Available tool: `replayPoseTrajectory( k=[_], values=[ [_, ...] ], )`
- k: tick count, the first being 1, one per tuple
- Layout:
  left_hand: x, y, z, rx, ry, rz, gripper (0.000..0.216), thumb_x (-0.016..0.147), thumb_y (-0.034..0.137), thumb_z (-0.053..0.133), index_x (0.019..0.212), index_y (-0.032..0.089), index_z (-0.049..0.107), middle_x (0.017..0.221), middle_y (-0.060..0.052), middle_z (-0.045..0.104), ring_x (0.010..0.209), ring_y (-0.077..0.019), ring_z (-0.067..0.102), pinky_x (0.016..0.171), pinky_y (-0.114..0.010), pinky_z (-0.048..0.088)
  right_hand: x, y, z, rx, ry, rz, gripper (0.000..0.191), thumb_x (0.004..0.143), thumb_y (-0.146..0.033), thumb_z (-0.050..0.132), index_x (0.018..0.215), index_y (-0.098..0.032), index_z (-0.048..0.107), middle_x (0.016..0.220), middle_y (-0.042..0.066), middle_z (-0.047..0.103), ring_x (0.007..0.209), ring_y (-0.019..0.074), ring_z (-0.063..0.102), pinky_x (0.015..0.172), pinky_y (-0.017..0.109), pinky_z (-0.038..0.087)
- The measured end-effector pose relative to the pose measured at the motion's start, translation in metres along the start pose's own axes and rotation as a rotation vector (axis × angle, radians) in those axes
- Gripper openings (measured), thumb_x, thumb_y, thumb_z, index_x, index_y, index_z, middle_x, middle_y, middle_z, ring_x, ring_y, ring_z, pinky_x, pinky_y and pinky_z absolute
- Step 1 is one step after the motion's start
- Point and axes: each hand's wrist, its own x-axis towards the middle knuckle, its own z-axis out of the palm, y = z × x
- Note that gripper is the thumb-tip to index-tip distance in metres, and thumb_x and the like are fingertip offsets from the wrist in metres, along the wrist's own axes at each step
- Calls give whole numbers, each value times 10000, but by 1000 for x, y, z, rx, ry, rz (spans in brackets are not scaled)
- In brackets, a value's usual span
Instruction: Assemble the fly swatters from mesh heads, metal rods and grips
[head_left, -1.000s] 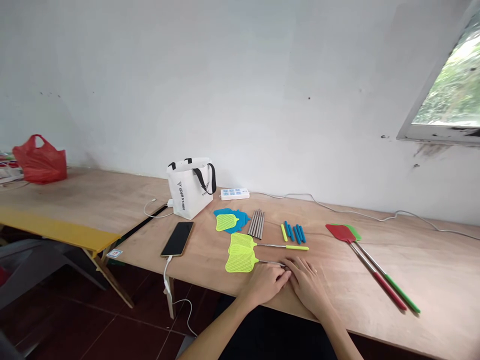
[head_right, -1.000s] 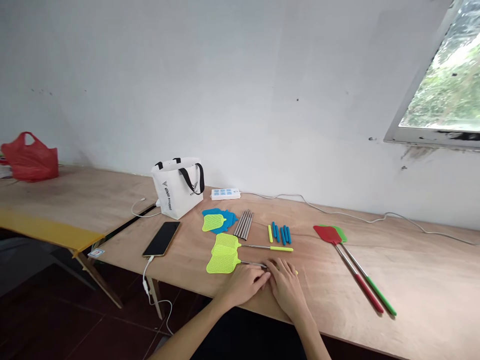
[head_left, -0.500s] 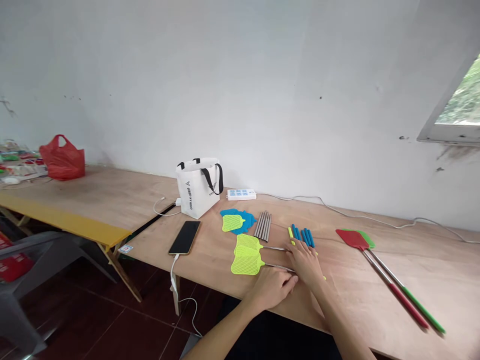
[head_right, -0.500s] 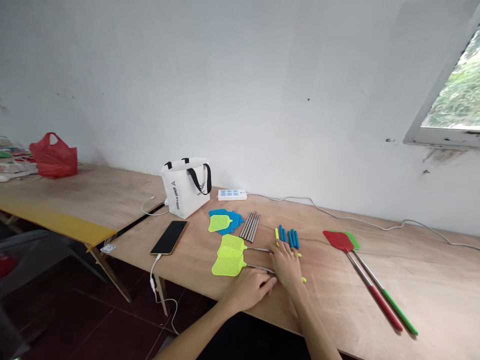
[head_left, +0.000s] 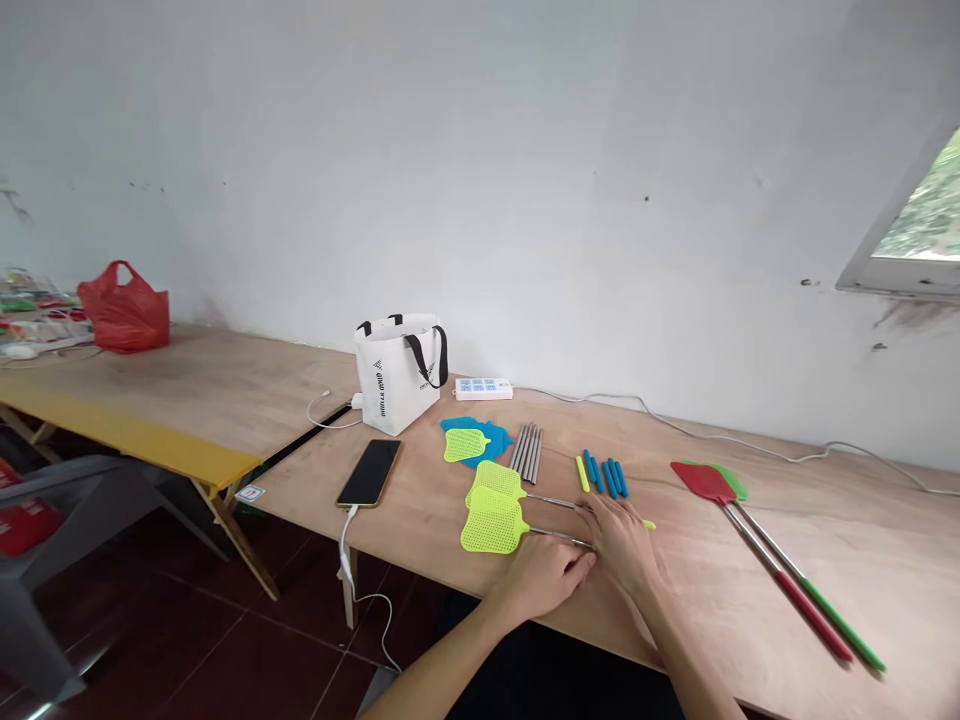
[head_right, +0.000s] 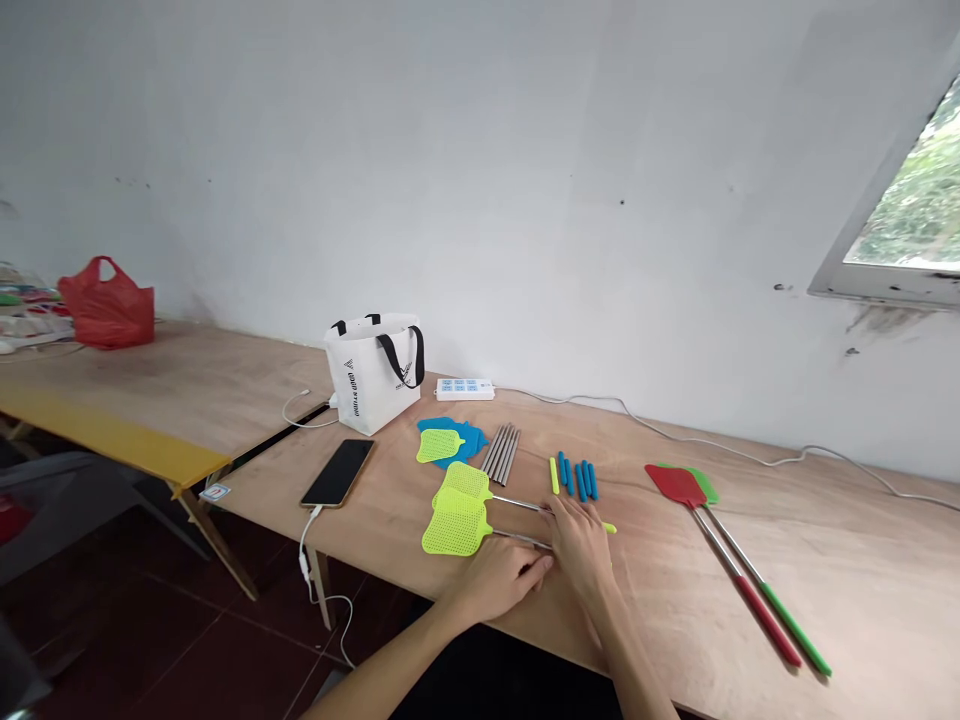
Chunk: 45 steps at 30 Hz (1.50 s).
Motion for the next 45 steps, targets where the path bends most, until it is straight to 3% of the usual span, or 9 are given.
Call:
replayPoseTrajectory(
  k=[9, 15, 19, 23, 27, 30, 35, 41, 45],
  values=[
    [-1, -2, 2, -53, -11, -23, 517, 1057, 415, 372, 769, 215, 751, 860, -57, 761, 828, -230, 701, 773, -303, 456, -31, -3, -24, 320, 204, 210, 355, 1019, -494, 421, 1037, -261, 688, 1014, 60, 731, 915, 223, 680, 785, 321, 506],
    [2, -3, 1, -65, 76, -28, 465, 1076, 450, 326, 981, 199, 706, 977, -70, 718, 972, -226, 649, 825, -323, 455, -49, -10, -28, 369, 181, 322, 372, 1021, -498, 410, 1150, -274, 678, 1085, 71, 706, 939, 224, 671, 774, 321, 531],
    [2, -3, 1, -34, 67, -12, 419, 1066, 464, 359, 1001, 215, 689, 1036, -62, 704, 1003, -230, 628, 873, -348, 440, -50, -14, -25, 366, 120, 311, 374, 1031, -481, 387, 1190, -288, 665, 1089, 60, 692, 961, 222, 666, 812, 338, 534],
    [2, -7, 2, -198, 83, -77, 392, 1042, 510, 402, 1035, 230, 676, 1031, -48, 710, 985, -226, 637, 879, -341, 446, -50, -14, -25, 351, 118, 288, 378, 1035, -482, 382, 1194, -290, 667, 1081, 63, 685, 980, 226, 662, 819, 342, 536],
    [8, -15, 5, -589, 212, -180, 462, 1014, 587, 408, 1192, 229, 639, 1059, -44, 707, 975, -207, 643, 875, -321, 476, -49, -14, -27, 349, 92, 228, 381, 1044, -472, 368, 1231, -300, 652, 1044, 54, 686, 929, 214, 673, 782, 325, 542],
    [13, -18, 6, -767, 323, -235, 584, 998, 643, 368, 1120, 173, 692, 966, -70, 710, 911, -213, 642, 854, -334, 494, -48, -19, -29, 297, 51, 139, 401, 1054, -466, 338, 1270, -315, 640, 953, 41, 677, 846, 197, 679, 744, 308, 532],
    [14, -7, 4, -896, 380, -224, 575, 961, 663, 431, 958, 169, 727, 984, -98, 738, 899, -232, 662, 817, -342, 511, -46, -35, -35, 139, 52, 102, 434, 1072, -459, 301, 1110, -299, 703, 803, 19, 653, 687, 164, 658, 609, 262, 444],
    [12, 11, 4, -1001, 556, -183, 529, 973, 620, 453, 787, 183, 686, 934, -107, 750, 877, -234, 671, 831, -357, 512, -41, -51, -47, -24, 68, 46, 446, 1083, -381, 306, 912, -270, 702, 762, 17, 656, 652, 138, 621, 613, 248, 360],
    [17, -7, -20, -1067, 763, -239, 498, 945, 623, 516, 728, 190, 630, 894, -99, 752, 755, -195, 652, 743, -331, 519, -39, -30, -58, -51, 63, 17, 412, 1074, -355, 327, 946, -275, 710, 766, 26, 665, 727, 174, 627, 629, 270, 349]
  ],
)
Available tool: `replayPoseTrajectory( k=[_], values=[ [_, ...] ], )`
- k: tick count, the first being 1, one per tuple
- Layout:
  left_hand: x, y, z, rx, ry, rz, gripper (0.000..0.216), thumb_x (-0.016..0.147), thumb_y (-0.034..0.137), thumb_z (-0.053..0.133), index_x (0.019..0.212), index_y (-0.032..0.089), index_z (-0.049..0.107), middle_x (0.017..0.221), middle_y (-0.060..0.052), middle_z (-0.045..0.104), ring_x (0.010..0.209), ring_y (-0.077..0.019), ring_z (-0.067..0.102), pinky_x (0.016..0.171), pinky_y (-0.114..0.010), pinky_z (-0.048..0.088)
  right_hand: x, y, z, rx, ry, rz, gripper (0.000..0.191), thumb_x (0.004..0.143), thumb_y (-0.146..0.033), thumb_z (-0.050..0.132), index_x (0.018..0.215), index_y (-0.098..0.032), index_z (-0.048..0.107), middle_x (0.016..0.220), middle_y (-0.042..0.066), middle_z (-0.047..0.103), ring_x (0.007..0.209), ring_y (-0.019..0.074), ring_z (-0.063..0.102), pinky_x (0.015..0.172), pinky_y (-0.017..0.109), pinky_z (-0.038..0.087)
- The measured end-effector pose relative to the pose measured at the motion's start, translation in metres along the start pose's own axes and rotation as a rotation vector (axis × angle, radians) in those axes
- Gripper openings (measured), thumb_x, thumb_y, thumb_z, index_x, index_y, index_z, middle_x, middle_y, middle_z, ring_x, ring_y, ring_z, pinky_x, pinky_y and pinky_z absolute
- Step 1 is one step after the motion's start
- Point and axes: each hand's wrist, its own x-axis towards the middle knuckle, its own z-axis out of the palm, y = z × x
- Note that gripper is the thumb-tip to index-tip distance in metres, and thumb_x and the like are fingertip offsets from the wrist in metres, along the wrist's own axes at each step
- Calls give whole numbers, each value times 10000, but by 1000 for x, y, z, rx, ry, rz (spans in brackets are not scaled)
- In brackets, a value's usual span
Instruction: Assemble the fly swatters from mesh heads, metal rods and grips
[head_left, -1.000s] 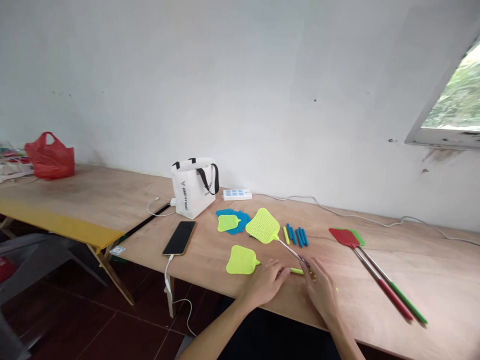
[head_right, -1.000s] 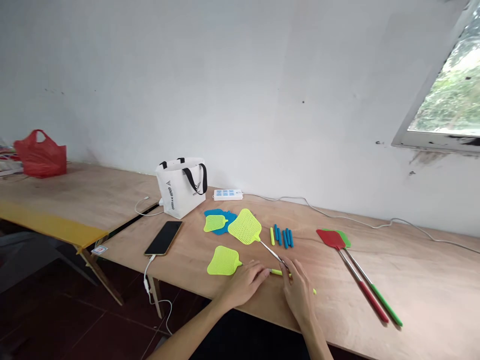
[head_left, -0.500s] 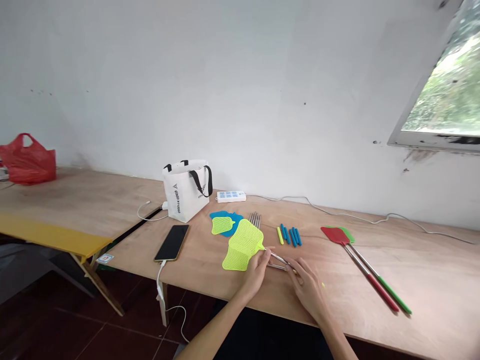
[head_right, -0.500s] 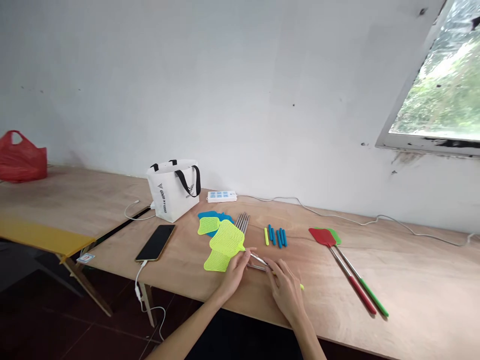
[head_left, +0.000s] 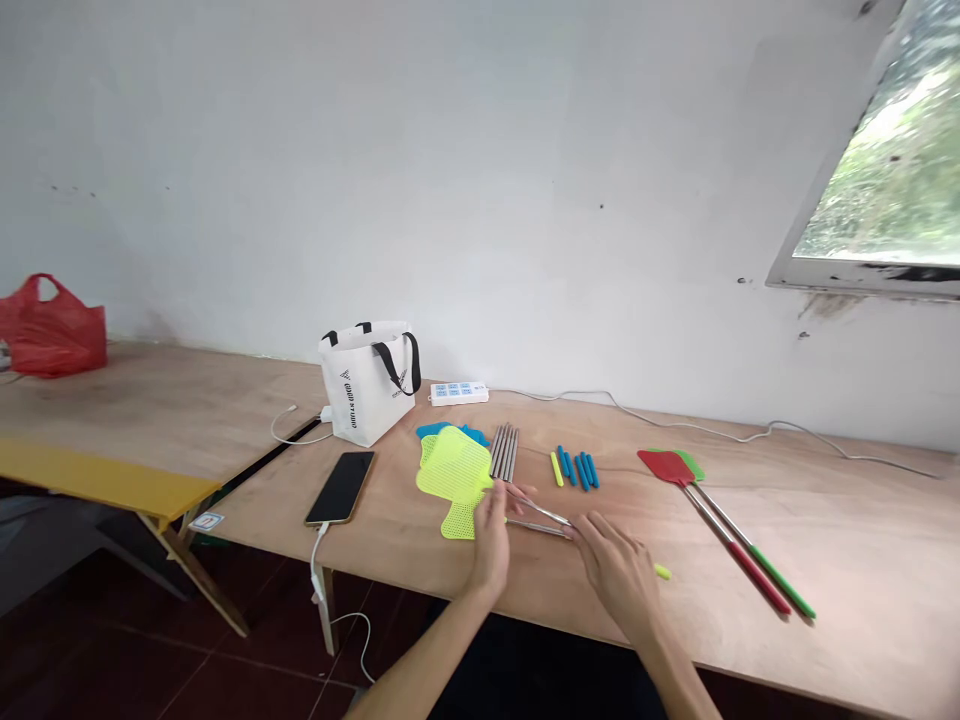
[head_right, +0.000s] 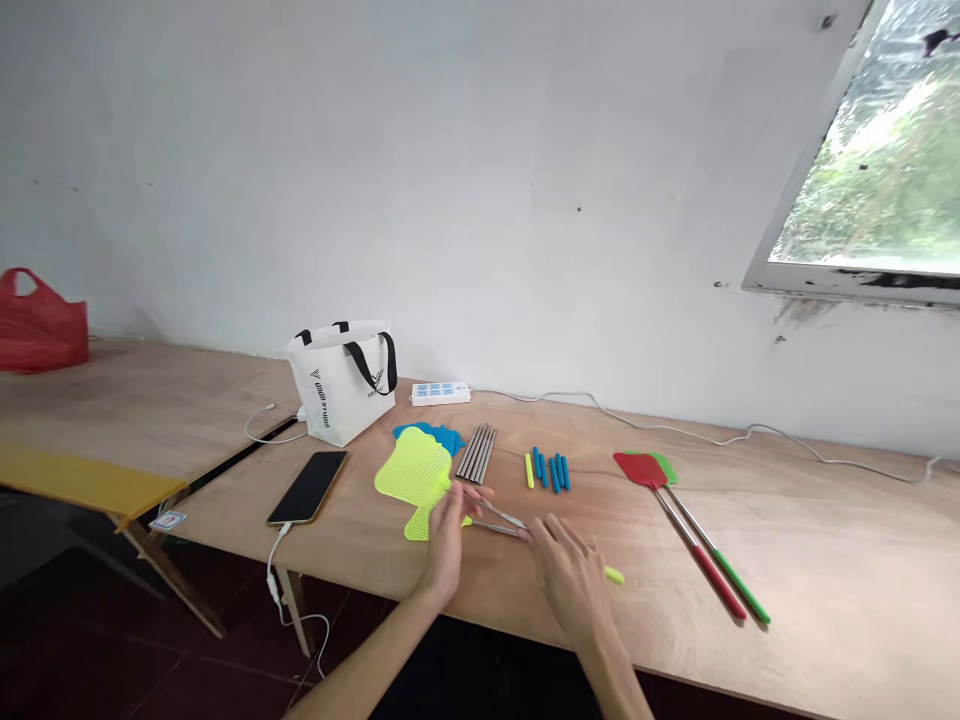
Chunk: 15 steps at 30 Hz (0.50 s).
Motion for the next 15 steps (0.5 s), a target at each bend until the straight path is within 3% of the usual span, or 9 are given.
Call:
replayPoseTrajectory(
  k=[4, 7, 12, 15],
  values=[
    [44, 23, -41, -191, 246, 48, 496, 811, 652, 690, 716, 177, 584, 868, -100, 737, 685, -167, 654, 600, -268, 499, -6, 61, -13, 6, 48, 9, 427, 1046, -486, 379, 910, -266, 719, 806, 46, 717, 762, 201, 619, 740, 314, 396],
    [61, 38, -63, -213, 275, 117, 487, 801, 642, 713, 745, 172, 598, 864, -94, 730, 718, -174, 665, 564, -244, 492, -14, 105, -22, 43, 55, 8, 442, 1022, -572, 391, 950, -289, 722, 818, 25, 731, 741, 202, 619, 781, 347, 420],
    [57, 50, -60, -197, 222, 206, 470, 852, 618, 680, 732, 168, 615, 818, -70, 712, 669, -156, 640, 547, -243, 483, -28, 139, -36, 44, 114, 27, 429, 1003, -590, 419, 968, -300, 733, 918, 28, 750, 830, 217, 658, 823, 379, 441],
    [55, 54, -57, -213, 224, 201, 471, 841, 619, 697, 735, 167, 624, 812, -66, 706, 671, -153, 636, 542, -238, 477, -33, 147, -46, 34, 191, 12, 412, 985, -603, 457, 961, -302, 737, 910, 17, 756, 781, 206, 648, 825, 386, 436]
  ],
)
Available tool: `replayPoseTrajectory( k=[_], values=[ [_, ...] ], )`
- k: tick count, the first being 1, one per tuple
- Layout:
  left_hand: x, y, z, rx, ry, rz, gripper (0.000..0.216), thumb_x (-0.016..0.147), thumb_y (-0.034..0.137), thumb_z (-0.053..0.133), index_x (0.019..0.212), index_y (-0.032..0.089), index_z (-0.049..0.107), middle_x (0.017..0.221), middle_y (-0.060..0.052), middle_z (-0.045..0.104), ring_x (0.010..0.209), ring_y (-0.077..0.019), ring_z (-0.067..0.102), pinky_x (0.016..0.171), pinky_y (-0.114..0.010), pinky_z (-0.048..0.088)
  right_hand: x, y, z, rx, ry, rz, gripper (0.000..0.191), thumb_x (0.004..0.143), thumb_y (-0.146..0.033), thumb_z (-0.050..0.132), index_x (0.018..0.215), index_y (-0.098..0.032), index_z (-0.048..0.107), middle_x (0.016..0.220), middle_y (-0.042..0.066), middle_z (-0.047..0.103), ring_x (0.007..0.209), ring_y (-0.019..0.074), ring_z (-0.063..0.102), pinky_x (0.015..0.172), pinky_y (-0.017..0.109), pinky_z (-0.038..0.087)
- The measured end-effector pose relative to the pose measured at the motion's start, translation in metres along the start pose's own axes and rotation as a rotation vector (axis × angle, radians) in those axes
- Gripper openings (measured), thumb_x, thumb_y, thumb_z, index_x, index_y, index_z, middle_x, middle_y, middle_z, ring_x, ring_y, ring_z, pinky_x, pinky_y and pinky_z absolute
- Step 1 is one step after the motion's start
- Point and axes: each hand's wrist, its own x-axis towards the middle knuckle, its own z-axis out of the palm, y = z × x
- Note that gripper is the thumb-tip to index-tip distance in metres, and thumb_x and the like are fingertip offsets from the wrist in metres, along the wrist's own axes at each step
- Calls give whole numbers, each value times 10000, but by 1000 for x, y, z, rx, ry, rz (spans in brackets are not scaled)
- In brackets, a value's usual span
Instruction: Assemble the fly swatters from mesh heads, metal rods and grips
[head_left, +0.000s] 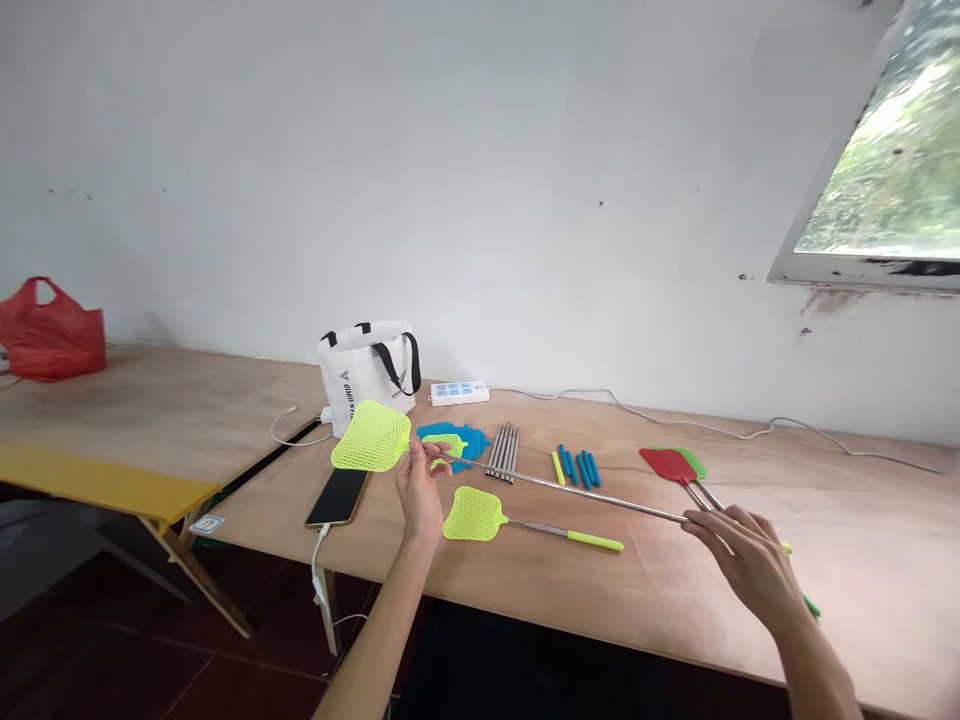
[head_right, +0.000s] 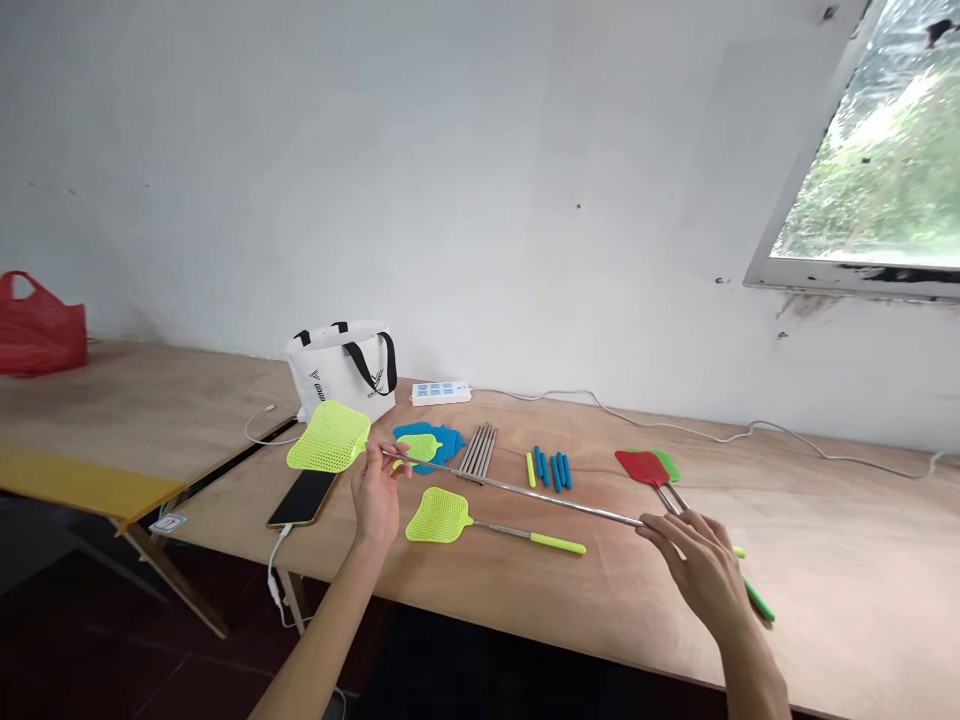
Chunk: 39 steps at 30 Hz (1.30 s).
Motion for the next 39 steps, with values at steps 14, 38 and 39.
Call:
replayPoseTrajectory(
  k=[14, 38, 39],
  values=[
    [4, 14, -5, -55, -78, -82, 470, 864, 634, 663, 943, 171, 654, 707, -37, 683, 516, -128, 544, 471, -238, 436, 0, -8, -8, 52, -37, 174, 442, 927, -678, 505, 911, -308, 747, 916, 15, 767, 800, 217, 686, 781, 353, 482],
    [-80, -39, 39, 165, -340, -350, 635, 898, 721, 501, 882, 129, 730, 767, -116, 734, 464, -125, 554, 400, -226, 383, 30, -88, 16, 78, 12, -11, 428, 1013, -545, 475, 903, -249, 763, 800, 36, 748, 686, 161, 654, 693, 294, 433],
    [-93, -46, 43, 159, -365, -383, 651, 902, 722, 487, 943, 123, 737, 771, -115, 736, 462, -126, 563, 399, -220, 392, 32, -102, 25, 72, 3, -47, 424, 1032, -505, 455, 911, -244, 767, 831, 48, 754, 711, 162, 663, 699, 287, 426]
  ],
)
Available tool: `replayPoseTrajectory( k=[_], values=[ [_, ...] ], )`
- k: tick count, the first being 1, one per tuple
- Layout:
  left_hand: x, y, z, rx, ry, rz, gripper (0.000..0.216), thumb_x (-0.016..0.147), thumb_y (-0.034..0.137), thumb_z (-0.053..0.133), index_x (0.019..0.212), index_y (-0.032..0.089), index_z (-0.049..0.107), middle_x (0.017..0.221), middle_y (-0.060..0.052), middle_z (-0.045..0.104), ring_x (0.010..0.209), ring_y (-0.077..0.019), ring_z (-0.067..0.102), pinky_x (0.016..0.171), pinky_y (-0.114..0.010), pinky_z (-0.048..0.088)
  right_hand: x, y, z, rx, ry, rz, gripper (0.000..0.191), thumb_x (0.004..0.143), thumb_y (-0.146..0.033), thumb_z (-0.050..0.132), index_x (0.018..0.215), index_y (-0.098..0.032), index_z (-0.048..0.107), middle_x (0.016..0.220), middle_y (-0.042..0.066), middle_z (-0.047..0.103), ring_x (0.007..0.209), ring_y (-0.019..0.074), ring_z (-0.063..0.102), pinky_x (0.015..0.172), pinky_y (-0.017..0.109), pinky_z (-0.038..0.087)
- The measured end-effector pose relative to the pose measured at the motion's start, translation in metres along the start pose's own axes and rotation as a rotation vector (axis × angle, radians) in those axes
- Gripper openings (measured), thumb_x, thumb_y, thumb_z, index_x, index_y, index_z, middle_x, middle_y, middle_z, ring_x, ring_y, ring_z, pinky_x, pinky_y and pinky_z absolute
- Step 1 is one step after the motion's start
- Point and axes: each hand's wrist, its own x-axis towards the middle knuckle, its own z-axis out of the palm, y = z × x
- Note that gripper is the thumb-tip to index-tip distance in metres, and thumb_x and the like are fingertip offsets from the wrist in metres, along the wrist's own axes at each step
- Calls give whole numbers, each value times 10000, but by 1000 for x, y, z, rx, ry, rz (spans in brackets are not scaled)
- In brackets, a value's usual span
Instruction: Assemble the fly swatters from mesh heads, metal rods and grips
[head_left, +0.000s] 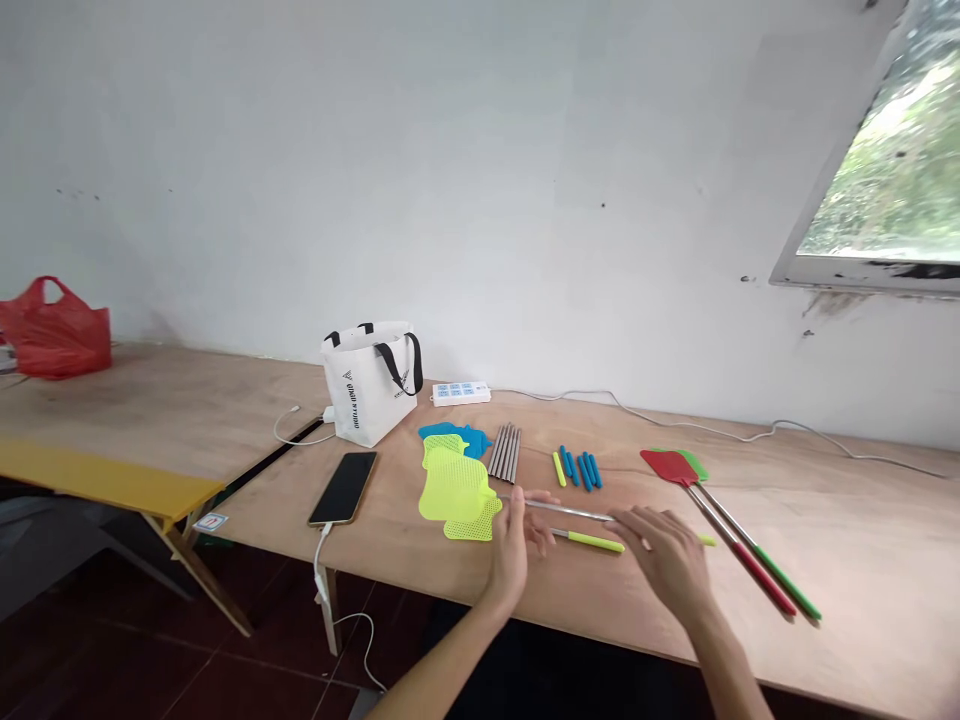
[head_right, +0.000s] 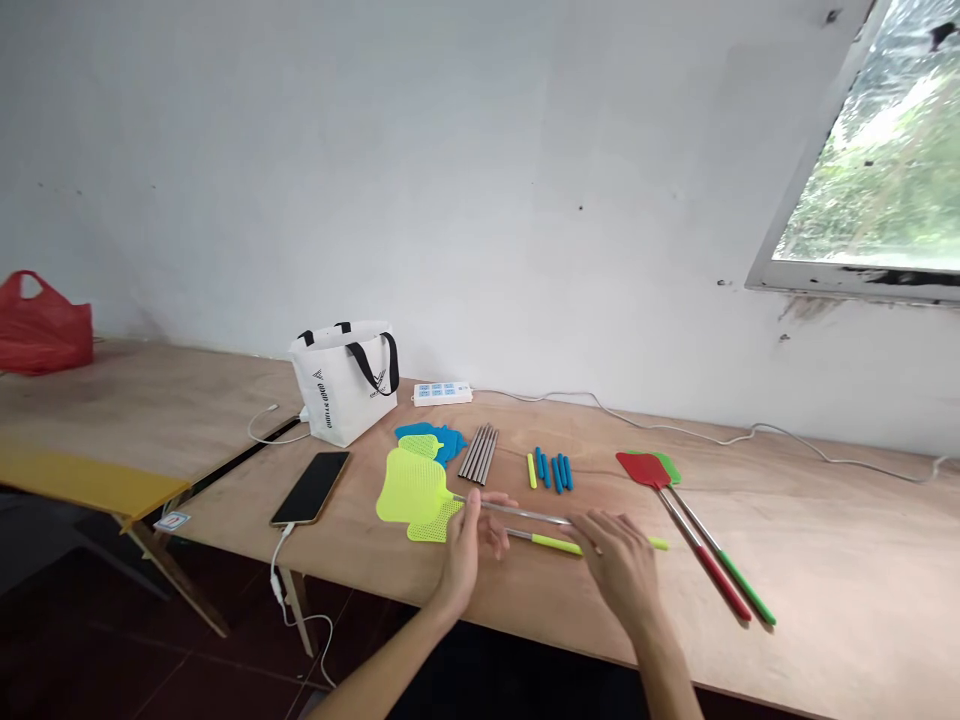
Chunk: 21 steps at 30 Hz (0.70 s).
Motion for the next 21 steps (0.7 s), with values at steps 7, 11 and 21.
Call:
replayPoseTrajectory(
  k=[7, 11, 21],
  values=[
    [-20, -27, 12, -7, -36, -103, 735, 887, 758, 479, 1159, 126, 736, 1010, -142, 755, 634, -181, 680, 512, -264, 536, -9, -63, 50, -90, 101, -25, 402, 1071, -309, 385, 919, -228, 748, 692, 22, 668, 635, 160, 586, 676, 295, 347],
    [-18, -29, 8, 14, -32, -109, 713, 869, 769, 504, 1091, 146, 771, 1081, -143, 742, 853, -237, 712, 677, -298, 576, -18, -56, 54, -48, 41, 37, 402, 1067, -340, 385, 880, -233, 725, 710, 21, 667, 672, 179, 596, 687, 307, 363],
    [-16, -35, 8, 4, -92, -167, 694, 841, 729, 580, 1144, 128, 748, 767, -81, 728, 517, -146, 600, 483, -245, 461, -16, -27, 44, 117, -142, 17, 328, 1058, -405, 388, 1101, -284, 690, 888, 34, 666, 826, 200, 628, 738, 318, 476]
  ],
)
